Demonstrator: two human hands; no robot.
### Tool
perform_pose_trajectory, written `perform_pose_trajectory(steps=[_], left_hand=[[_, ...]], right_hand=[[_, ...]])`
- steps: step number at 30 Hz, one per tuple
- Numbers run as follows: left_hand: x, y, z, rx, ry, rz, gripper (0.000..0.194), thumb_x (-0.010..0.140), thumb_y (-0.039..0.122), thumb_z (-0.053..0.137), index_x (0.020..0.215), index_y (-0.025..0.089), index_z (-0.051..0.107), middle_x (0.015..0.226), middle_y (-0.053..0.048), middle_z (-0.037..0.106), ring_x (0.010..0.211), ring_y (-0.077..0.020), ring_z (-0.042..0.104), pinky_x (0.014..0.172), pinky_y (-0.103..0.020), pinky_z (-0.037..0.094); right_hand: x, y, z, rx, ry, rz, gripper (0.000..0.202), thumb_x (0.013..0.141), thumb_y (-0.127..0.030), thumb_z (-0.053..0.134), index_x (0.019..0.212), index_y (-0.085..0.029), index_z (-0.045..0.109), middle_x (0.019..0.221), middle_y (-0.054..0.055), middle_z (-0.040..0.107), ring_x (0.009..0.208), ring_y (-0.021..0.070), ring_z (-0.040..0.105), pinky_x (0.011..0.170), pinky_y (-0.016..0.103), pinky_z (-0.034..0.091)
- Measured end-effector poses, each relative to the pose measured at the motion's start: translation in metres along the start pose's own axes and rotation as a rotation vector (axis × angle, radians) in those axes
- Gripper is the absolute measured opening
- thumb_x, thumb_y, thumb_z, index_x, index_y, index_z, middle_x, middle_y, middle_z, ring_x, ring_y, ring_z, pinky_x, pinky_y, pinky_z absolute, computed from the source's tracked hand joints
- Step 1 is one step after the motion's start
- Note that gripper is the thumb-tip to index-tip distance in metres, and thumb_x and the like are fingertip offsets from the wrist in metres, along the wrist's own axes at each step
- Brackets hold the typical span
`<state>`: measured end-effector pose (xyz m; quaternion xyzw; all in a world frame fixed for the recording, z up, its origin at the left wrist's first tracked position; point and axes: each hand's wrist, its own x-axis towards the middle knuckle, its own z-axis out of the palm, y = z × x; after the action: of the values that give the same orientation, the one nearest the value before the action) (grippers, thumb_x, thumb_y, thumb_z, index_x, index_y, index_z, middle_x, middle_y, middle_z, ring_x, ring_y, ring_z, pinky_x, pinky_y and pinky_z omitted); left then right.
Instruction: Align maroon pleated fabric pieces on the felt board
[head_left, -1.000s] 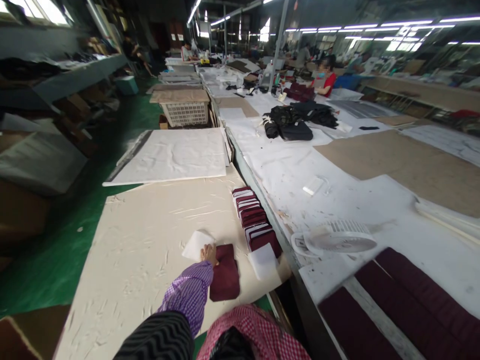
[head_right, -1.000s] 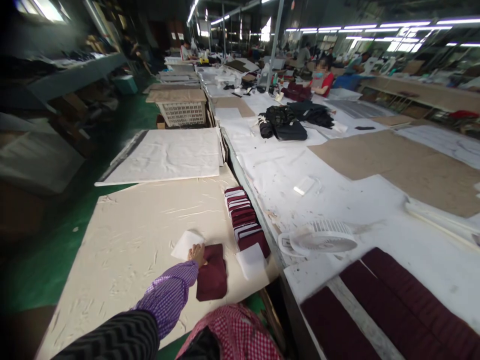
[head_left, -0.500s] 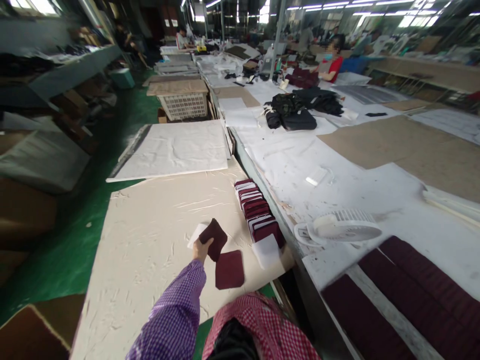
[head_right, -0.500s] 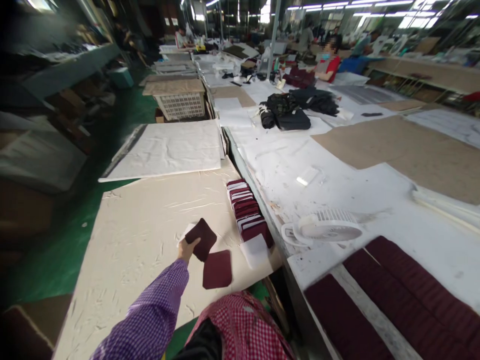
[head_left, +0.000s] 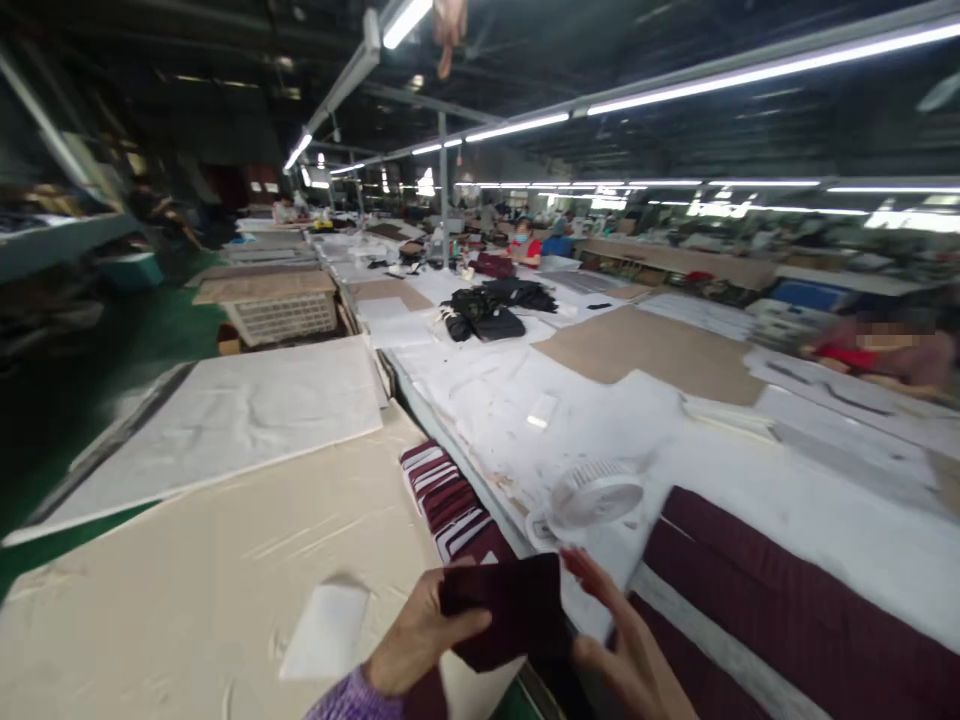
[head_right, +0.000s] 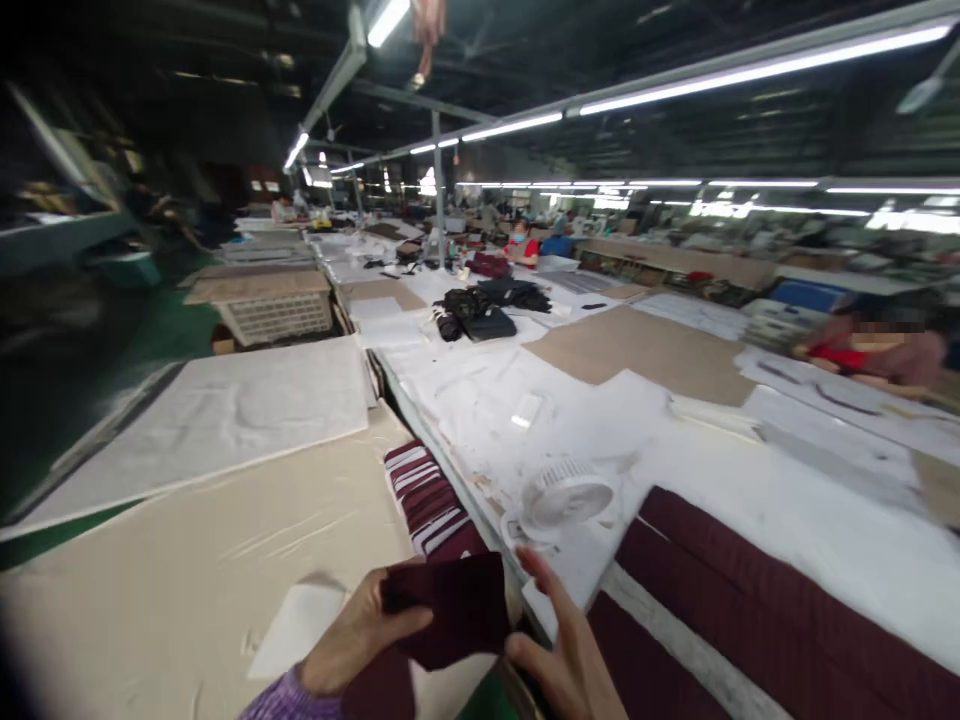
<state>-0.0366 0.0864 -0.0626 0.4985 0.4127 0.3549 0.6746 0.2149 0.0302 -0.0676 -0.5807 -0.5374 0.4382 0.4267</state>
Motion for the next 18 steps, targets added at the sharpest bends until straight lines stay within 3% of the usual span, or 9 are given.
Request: perform_pose_trajectory(steps=[1, 3, 5, 6, 8, 10, 13, 15, 18], left_hand=[[0.004, 0.01, 0.012, 0.086, -0.011, 0.059, 0.03, 0.065, 0.039, 0.074, 0.088, 0.021, 0.07, 0.08, -0.003, 0.07, 0.077, -0.0211, 0.064, 0.073, -0.035, 0.054], [0.011, 0.025, 0.034, 0.259, 0.1, 0.206, 0.018, 0.068, 0.038, 0.07, 0.077, 0.022, 0.069, 0.077, -0.002, 0.068, 0.074, -0.0198, 0.062, 0.072, -0.033, 0.053], [0.016, 0.036, 0.05, 0.23, 0.246, 0.262, 0.025, 0.066, 0.038, 0.072, 0.085, 0.023, 0.068, 0.086, -0.002, 0.07, 0.083, -0.0217, 0.064, 0.08, -0.035, 0.053], [0.017, 0.04, 0.056, 0.131, 0.261, 0.242, 0.035, 0.064, 0.039, 0.074, 0.094, 0.023, 0.067, 0.093, -0.003, 0.071, 0.09, -0.0233, 0.064, 0.085, -0.037, 0.052], [0.017, 0.047, 0.066, -0.128, 0.163, 0.123, 0.052, 0.062, 0.042, 0.076, 0.109, 0.021, 0.063, 0.104, -0.007, 0.071, 0.1, -0.0268, 0.064, 0.092, -0.04, 0.05], [0.013, 0.05, 0.075, -0.33, 0.023, -0.037, 0.055, 0.066, 0.041, 0.075, 0.112, 0.016, 0.062, 0.105, -0.011, 0.071, 0.105, -0.0296, 0.063, 0.097, -0.043, 0.047], [0.009, 0.048, 0.084, -0.478, -0.033, -0.219, 0.053, 0.067, 0.037, 0.076, 0.113, 0.015, 0.064, 0.101, -0.013, 0.073, 0.108, -0.0307, 0.063, 0.102, -0.045, 0.042], [0.008, 0.046, 0.088, -0.5, -0.033, -0.213, 0.054, 0.065, 0.038, 0.077, 0.113, 0.015, 0.065, 0.101, -0.013, 0.073, 0.108, -0.031, 0.063, 0.103, -0.046, 0.041], [0.009, 0.047, 0.096, -0.388, 0.017, -0.08, 0.055, 0.061, 0.038, 0.08, 0.109, 0.014, 0.066, 0.098, -0.013, 0.074, 0.101, -0.0312, 0.065, 0.095, -0.044, 0.048]], right_hand=[[0.007, -0.014, 0.005, 0.074, -0.031, -0.004, 0.075, 0.064, -0.05, 0.076, 0.131, -0.027, 0.054, 0.131, 0.008, 0.059, 0.121, 0.0356, 0.051, 0.102, 0.05, 0.042], [0.014, -0.037, 0.01, 0.179, -0.071, 0.012, 0.055, 0.067, -0.046, 0.076, 0.115, -0.021, 0.065, 0.105, 0.008, 0.07, 0.098, 0.0313, 0.063, 0.086, 0.043, 0.05], [0.014, -0.054, 0.011, 0.295, -0.002, 0.032, 0.032, 0.072, -0.042, 0.074, 0.093, -0.018, 0.07, 0.083, 0.004, 0.071, 0.081, 0.0251, 0.065, 0.073, 0.036, 0.052], [0.013, -0.061, 0.01, 0.375, 0.032, 0.031, 0.027, 0.073, -0.04, 0.074, 0.087, -0.017, 0.07, 0.078, 0.003, 0.07, 0.077, 0.0229, 0.064, 0.071, 0.034, 0.051], [0.009, -0.07, 0.006, 0.556, 0.044, 0.01, 0.024, 0.073, -0.036, 0.075, 0.087, -0.017, 0.07, 0.077, 0.003, 0.07, 0.075, 0.0208, 0.064, 0.073, 0.033, 0.051], [0.006, -0.076, 0.001, 0.699, -0.015, -0.007, 0.028, 0.074, -0.035, 0.075, 0.094, -0.015, 0.071, 0.079, 0.004, 0.071, 0.073, 0.0199, 0.065, 0.074, 0.033, 0.051], [0.003, -0.08, -0.005, 0.764, -0.032, 0.001, 0.03, 0.075, -0.037, 0.075, 0.092, -0.012, 0.072, 0.075, 0.005, 0.071, 0.066, 0.0178, 0.065, 0.07, 0.03, 0.05], [0.002, -0.078, -0.006, 0.766, 0.009, 0.008, 0.033, 0.073, -0.04, 0.076, 0.09, -0.012, 0.072, 0.073, 0.005, 0.071, 0.066, 0.0173, 0.065, 0.068, 0.029, 0.05], [0.0, -0.074, -0.007, 0.716, 0.133, 0.018, 0.038, 0.068, -0.044, 0.079, 0.088, -0.013, 0.072, 0.072, 0.004, 0.07, 0.066, 0.0172, 0.062, 0.064, 0.027, 0.048]])
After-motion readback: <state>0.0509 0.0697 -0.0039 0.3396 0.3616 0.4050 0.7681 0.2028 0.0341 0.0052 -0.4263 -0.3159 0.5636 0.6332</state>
